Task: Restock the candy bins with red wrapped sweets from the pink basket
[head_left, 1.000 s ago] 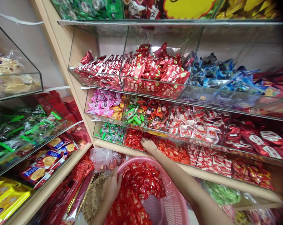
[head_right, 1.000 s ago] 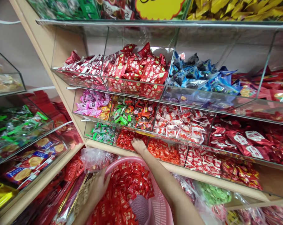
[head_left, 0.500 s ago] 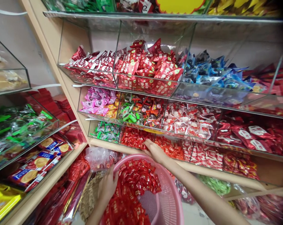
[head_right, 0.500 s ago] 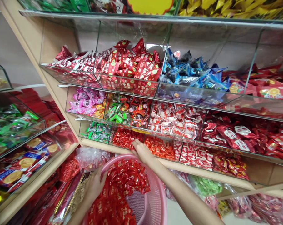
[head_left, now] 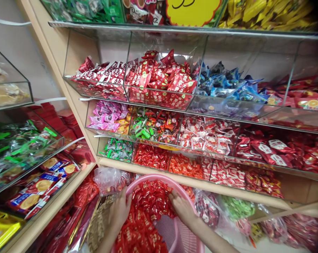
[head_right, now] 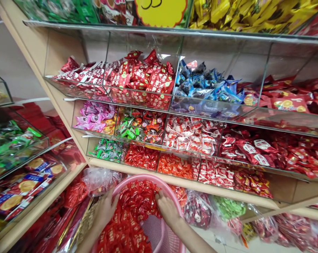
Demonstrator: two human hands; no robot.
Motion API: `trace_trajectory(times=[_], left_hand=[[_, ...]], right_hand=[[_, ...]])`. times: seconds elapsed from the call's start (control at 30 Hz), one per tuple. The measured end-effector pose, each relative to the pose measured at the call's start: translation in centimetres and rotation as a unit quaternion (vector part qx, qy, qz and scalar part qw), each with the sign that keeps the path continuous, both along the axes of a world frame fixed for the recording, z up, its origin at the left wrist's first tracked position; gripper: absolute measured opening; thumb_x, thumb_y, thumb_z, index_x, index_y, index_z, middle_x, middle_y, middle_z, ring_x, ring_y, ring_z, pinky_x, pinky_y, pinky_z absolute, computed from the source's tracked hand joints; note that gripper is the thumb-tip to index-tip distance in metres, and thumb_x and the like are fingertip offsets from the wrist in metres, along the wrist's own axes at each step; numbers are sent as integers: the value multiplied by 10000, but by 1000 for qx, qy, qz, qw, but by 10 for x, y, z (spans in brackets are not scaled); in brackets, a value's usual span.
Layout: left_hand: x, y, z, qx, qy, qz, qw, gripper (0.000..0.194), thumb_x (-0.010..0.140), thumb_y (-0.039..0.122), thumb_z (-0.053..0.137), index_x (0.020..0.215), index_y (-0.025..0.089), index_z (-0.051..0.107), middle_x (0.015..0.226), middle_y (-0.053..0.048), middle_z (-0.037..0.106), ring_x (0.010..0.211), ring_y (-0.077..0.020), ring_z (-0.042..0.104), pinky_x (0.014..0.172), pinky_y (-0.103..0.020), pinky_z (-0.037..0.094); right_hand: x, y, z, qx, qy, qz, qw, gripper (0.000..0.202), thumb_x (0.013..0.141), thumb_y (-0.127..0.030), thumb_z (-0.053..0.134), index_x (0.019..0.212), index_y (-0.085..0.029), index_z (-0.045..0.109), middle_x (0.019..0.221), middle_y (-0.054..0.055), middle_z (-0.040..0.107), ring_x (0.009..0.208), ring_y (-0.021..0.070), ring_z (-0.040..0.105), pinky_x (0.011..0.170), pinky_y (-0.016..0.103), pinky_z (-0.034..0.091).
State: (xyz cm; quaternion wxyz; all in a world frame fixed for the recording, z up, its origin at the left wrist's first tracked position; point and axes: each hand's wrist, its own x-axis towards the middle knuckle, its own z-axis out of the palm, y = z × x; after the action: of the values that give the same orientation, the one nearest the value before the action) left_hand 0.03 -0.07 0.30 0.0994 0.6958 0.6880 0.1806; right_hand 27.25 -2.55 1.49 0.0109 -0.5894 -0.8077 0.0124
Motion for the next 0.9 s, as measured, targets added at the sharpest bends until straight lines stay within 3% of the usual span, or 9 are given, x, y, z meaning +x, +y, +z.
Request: trace_trajectory(times=[0.27,0.43,0.73,0.9], left_hand=[[-2,-1,-2,5,-5,14,1000,446,827,362,343,1212,175,468,1190,-92,570,1019,-194,569,816,-296,444],[-2,0,-3,1,1,12,1000,467,838,383,307,1219,161,463,1200,-99,561,1044,-205,553,823,-308,443],[-2,0,-4,-1,5,15,1000,455,822,351,354,1228,172,452,1199,-93,562,1037,-198,556,809,-293,445],[-2,0,-4,1,9,11,1000,443,820,342,360,1217,173,463,1175,-97,579,1020,-196,567,805,-292,447]], right_hand=[[-13,6,-2,-6,-77,-57,995,400,696,75,338,993,-149,487,919,96,575,712,167,604,543,227,428],[-11,8,-1,-24,-81,-85,993,349,748,26,347,1039,-141,444,933,118,584,682,176,615,524,229,428],[0,12,-9,-27,3,-94,995,352,766,-17,381,1107,-103,363,951,164,587,691,184,610,552,248,413],[7,6,-6,-16,89,-98,991,280,784,-75,390,1056,-133,366,843,103,599,709,175,580,592,256,402]])
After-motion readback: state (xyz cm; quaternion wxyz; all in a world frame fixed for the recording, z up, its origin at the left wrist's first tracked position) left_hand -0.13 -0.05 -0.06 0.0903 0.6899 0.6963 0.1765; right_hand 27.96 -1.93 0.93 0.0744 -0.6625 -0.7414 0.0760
